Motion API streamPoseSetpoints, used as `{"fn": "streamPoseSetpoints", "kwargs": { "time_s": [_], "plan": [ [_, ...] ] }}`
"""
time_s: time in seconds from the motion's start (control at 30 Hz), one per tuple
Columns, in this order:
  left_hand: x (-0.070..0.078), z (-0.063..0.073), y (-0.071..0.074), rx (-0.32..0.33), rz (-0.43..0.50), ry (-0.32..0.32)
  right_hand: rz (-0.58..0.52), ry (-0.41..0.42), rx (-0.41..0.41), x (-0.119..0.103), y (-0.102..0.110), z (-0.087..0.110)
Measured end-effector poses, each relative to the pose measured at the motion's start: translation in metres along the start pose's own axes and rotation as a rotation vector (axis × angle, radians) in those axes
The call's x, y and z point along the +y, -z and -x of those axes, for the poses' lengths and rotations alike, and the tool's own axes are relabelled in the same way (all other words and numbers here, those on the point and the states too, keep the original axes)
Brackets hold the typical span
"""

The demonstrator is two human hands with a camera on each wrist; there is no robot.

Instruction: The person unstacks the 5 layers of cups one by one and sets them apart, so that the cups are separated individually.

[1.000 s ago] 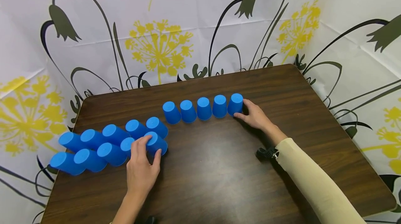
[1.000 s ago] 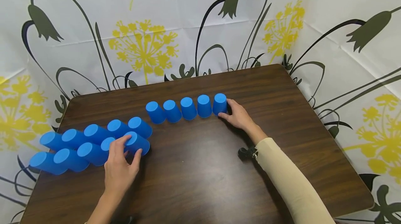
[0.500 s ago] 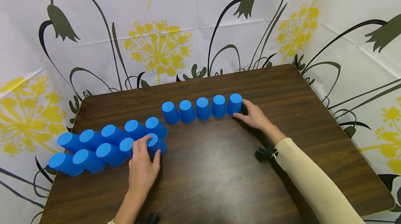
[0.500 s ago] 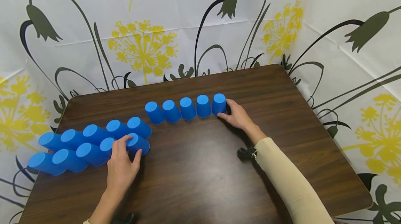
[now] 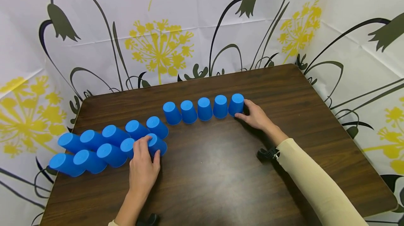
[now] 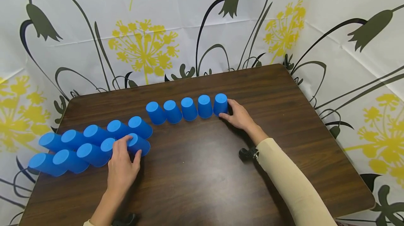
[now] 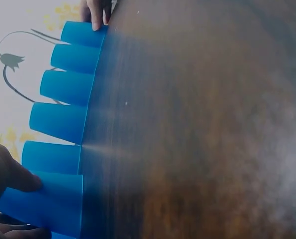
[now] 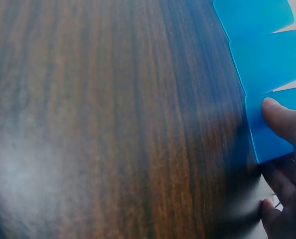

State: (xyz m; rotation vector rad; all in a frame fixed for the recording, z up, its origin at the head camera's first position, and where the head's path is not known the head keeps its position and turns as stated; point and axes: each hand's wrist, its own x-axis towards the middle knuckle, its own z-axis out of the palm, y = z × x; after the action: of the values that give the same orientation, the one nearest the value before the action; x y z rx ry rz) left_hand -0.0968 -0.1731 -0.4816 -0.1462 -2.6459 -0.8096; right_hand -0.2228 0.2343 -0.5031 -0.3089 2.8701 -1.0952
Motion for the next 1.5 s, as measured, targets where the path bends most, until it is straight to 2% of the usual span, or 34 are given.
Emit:
{"fn": "streamPoseSetpoints", "kwargs": {
  "time_s": [0.17, 0.43, 0.57, 0.7, 0.77, 0.93, 1.1, 1.23, 1.33, 1.5],
  "plan": [
    [-0.001, 0.000, -0.001, 0.012, 0.008, -0.002, 0.001, 0.000, -0.003, 0.000, 0.001, 0.000],
    [0.005, -0.001, 0.005, 0.088, -0.003, -0.043, -0.006, -0.004, -0.006, 0.000, 0.001, 0.000],
    [0.015, -0.010, 0.014, 0.143, -0.018, -0.093, -0.008, -0.007, -0.002, 0.001, 0.002, 0.000],
    [0.029, -0.028, 0.017, 0.170, -0.015, -0.136, -0.002, -0.004, 0.009, 0.002, 0.002, 0.001],
    [0.037, -0.039, 0.015, 0.140, -0.020, -0.144, 0.002, 0.001, 0.011, 0.003, 0.002, 0.001],
    [0.054, -0.067, 0.001, -0.020, -0.084, -0.120, 0.002, 0.007, 0.009, 0.002, 0.001, 0.001],
    [0.066, -0.093, -0.013, -0.156, -0.156, -0.077, -0.006, 0.016, 0.012, 0.002, 0.001, -0.001],
    [0.070, -0.109, -0.021, -0.250, -0.205, -0.042, -0.003, 0.011, 0.008, 0.003, 0.001, -0.002],
    [0.071, -0.115, -0.027, -0.281, -0.224, -0.031, -0.001, 0.010, 0.006, 0.004, 0.000, -0.002],
    [0.068, -0.120, -0.032, -0.264, -0.218, -0.023, -0.005, 0.016, 0.004, 0.003, 0.000, -0.001]
  ]
}}
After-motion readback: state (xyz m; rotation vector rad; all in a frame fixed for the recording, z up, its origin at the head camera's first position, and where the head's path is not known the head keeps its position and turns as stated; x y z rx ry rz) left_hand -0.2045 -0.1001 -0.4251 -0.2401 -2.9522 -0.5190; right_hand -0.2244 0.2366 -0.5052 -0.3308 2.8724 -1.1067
